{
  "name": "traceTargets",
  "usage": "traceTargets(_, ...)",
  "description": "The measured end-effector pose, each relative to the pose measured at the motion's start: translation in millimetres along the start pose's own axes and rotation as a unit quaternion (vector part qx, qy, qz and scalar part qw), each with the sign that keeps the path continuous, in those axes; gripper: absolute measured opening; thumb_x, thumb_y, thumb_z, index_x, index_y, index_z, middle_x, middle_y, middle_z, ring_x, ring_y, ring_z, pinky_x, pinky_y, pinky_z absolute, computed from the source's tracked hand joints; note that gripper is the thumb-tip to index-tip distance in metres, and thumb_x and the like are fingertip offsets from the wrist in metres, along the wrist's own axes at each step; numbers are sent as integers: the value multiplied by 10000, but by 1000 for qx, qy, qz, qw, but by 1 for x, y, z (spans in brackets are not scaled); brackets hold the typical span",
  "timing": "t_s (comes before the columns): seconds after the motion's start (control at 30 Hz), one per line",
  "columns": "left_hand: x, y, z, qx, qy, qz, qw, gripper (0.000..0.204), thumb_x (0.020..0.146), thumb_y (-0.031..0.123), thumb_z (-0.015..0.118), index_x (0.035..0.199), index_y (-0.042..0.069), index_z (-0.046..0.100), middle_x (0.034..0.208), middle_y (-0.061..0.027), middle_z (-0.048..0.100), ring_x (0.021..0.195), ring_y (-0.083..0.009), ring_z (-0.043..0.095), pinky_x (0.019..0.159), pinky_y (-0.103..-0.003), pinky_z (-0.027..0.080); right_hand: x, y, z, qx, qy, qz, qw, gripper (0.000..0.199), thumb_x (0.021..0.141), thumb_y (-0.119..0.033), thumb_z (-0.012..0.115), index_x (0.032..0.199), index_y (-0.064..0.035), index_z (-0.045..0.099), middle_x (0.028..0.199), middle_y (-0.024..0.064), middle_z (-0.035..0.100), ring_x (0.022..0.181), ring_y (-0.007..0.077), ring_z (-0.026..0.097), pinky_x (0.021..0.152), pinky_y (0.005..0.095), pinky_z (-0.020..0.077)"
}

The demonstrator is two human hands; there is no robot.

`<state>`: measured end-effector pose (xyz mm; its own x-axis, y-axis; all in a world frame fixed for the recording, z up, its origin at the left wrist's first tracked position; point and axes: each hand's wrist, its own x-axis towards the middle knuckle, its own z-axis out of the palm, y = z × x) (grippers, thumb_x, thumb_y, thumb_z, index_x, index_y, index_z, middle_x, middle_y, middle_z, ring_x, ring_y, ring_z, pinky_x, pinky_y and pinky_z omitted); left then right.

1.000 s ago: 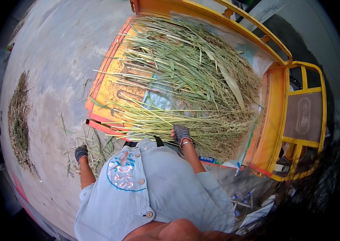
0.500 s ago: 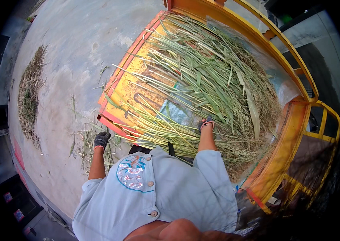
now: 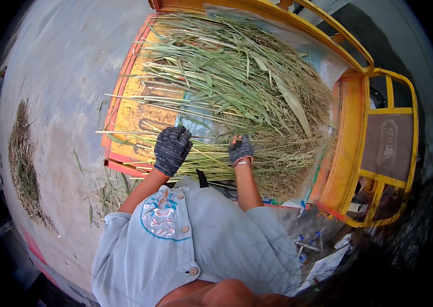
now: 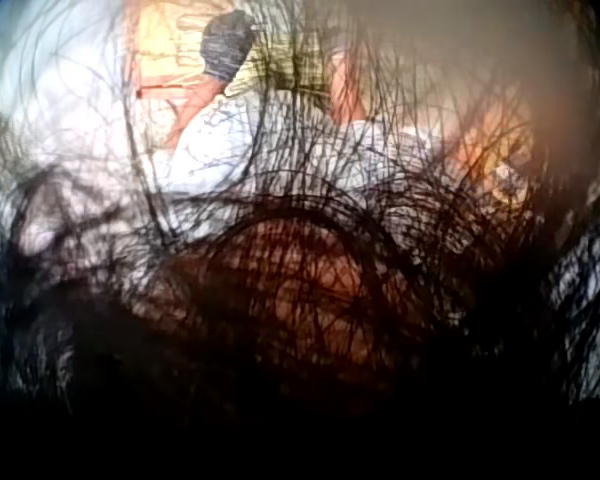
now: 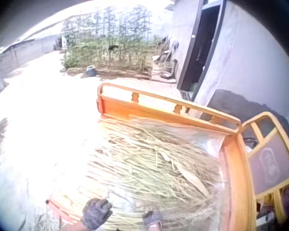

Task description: The person stands at the back of a yellow utility vehicle and processes long green plant stalks. They pick up stalks from a pile, strip the leaves and fibrous material from the stems using gloved hands, and then discard the stripped stems onto the ground. The person repeats this action continuously throughout the clip.

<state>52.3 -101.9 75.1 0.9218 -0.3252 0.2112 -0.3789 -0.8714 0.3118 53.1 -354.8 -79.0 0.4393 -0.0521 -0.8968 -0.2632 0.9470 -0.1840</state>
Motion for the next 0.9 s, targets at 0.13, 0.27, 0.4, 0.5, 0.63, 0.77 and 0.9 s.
traceTargets(0.13, 22, 62, 33, -43, -323, -91, 941, 353, 798, 377, 536, 974, 74, 575, 964, -153, 592, 834, -324, 567, 731, -443, 434, -41, 16, -8, 2, -75, 2, 997, 212, 902, -287, 438, 786, -110, 450, 738, 72, 549, 522, 178, 483, 446, 296, 444)
traceTargets(0.27, 1, 45, 71, -211, -294, -60, 930, 351, 837, 376, 477, 784, 57, 614, 654, -164, 584, 684, -338, 571, 636, -438, 433, -65, 19, -1, -23, -17, -62, 998, 177, 886, -256, 426, 770, -123, 432, 653, 61, 506, 420, 156, 406, 369, 276, 364)
traceTargets(0.4, -20, 51, 60, -212, -253, -79, 941, 351, 844, 375, 466, 781, 65, 618, 647, -161, 587, 664, -344, 570, 620, -436, 428, -63, 17, 4, -33, 40, -87, 995, 195, 878, -267, 426, 744, -127, 411, 587, 52, 463, 357, 133, 338, 307, 241, 268)
traceTargets(0.5, -29, 53, 40, -167, -259, -131, 942, 363, 841, 389, 467, 790, 61, 613, 705, -164, 604, 703, -356, 568, 625, -446, 426, -61, 16, 7, -44, 24, -103, 993, 212, 870, -291, 442, 746, -122, 417, 570, 50, 455, 358, 126, 326, 303, 242, 242)
traceTargets(0.63, -48, 43, 22, -140, -250, -164, 944, 363, 840, 390, 445, 830, 72, 620, 805, -184, 603, 798, -369, 558, 707, -464, 425, -57, 11, 12, -78, 27, -121, 989, 220, 862, -299, 461, 729, -128, 422, 566, 50, 464, 359, 124, 317, 311, 252, 245)
traceTargets(0.77, -91, -5, 0, -100, -247, -241, 933, 364, 826, 386, 467, 826, 62, 634, 816, -187, 610, 791, -360, 567, 697, -457, 435, -46, -52, -16, 28, 78, -160, 984, 254, 874, -352, 457, 726, -149, 425, 598, 15, 498, 353, 127, 321, 334, 254, 293)
traceTargets(0.9, -136, -58, 1, -232, -249, -285, 896, 310, 823, 319, 515, 799, 34, 635, 650, -149, 608, 591, -256, 593, 565, -374, 454, -65, -55, -9, -91, 43, -155, 983, 263, 887, -340, 416, 751, -115, 425, 602, 54, 494, 346, 142, 341, 311, 276, 281)
